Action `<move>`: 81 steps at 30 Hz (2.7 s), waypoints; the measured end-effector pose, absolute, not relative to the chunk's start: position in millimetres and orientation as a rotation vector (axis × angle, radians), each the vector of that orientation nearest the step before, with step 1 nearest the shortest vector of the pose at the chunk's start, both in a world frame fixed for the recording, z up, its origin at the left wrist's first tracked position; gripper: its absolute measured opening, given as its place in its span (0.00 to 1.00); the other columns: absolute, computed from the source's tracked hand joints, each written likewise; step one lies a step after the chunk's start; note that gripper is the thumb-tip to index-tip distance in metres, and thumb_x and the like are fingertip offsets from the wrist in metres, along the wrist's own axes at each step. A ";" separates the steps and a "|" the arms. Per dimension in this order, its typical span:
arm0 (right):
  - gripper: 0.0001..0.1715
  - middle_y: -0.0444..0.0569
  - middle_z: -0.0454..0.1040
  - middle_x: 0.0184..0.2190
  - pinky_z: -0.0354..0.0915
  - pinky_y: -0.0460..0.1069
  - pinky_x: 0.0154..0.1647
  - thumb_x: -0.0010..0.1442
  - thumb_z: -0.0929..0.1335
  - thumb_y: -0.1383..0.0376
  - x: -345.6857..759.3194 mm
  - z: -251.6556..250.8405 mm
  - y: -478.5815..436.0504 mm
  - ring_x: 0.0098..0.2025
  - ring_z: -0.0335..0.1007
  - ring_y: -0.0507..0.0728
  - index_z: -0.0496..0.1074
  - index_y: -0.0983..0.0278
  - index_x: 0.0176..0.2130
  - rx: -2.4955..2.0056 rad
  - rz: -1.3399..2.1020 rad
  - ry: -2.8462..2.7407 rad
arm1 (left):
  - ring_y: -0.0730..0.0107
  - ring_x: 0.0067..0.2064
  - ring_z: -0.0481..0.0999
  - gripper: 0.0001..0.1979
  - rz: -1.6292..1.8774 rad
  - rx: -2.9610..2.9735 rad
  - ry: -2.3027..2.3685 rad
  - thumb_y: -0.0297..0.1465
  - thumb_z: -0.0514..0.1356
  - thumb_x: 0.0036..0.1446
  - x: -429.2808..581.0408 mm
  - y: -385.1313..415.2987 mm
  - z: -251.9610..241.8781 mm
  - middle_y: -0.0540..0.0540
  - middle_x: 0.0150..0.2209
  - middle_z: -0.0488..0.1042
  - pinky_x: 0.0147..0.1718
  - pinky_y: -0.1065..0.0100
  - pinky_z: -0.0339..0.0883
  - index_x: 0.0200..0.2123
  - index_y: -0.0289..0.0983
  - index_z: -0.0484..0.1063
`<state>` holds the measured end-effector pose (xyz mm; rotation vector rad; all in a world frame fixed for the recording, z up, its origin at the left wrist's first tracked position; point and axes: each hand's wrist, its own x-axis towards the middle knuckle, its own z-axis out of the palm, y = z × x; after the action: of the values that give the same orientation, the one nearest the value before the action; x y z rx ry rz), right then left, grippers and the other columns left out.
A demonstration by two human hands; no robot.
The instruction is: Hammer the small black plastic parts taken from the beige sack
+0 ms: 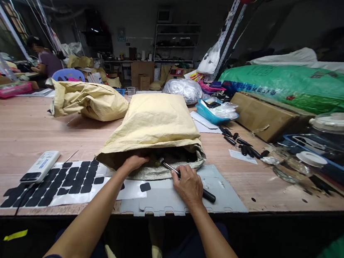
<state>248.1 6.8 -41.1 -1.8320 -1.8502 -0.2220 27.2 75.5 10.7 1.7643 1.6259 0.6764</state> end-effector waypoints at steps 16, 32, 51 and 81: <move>0.10 0.48 0.72 0.35 0.53 0.50 0.36 0.63 0.65 0.58 249.7 -32.5 2.5 0.38 0.64 0.56 0.71 0.61 0.34 -1.864 -0.037 -1.843 | 0.65 0.35 0.75 0.18 0.743 1.829 1.375 0.35 0.68 0.45 4.1 24.6 -20.8 0.47 0.36 0.80 0.37 0.67 0.67 0.41 0.36 0.80; 0.19 0.50 0.76 0.42 0.66 0.51 0.45 0.67 0.60 0.57 198.5 -19.9 -60.4 0.42 0.72 0.57 0.73 0.59 0.50 -1.484 0.581 -1.732 | 0.70 0.34 0.72 0.22 0.827 1.690 1.297 0.29 0.70 0.40 3.5 25.6 -27.9 0.51 0.32 0.73 0.35 0.69 0.64 0.43 0.35 0.76; 0.21 0.51 0.76 0.44 0.67 0.52 0.49 0.68 0.60 0.60 203.4 -17.0 -70.7 0.45 0.73 0.58 0.73 0.57 0.54 -1.522 0.450 -1.719 | 0.64 0.36 0.77 0.13 0.819 1.697 1.249 0.30 0.69 0.42 3.5 28.6 -38.6 0.46 0.33 0.79 0.38 0.66 0.68 0.35 0.35 0.81; 0.12 0.47 0.72 0.37 0.51 0.49 0.39 0.64 0.65 0.62 251.5 -41.4 0.1 0.40 0.62 0.56 0.76 0.57 0.46 -1.812 -0.190 -1.904 | 0.49 0.62 0.60 0.10 0.463 1.943 1.088 0.32 0.72 0.40 -12.3 -25.6 -1.1 0.46 0.57 0.69 0.62 0.52 0.51 0.30 0.45 0.82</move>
<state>251.5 0.1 -41.4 -1.8120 -1.9038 -0.1901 -12.3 -25.6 -1.1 1.9429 1.0879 0.4627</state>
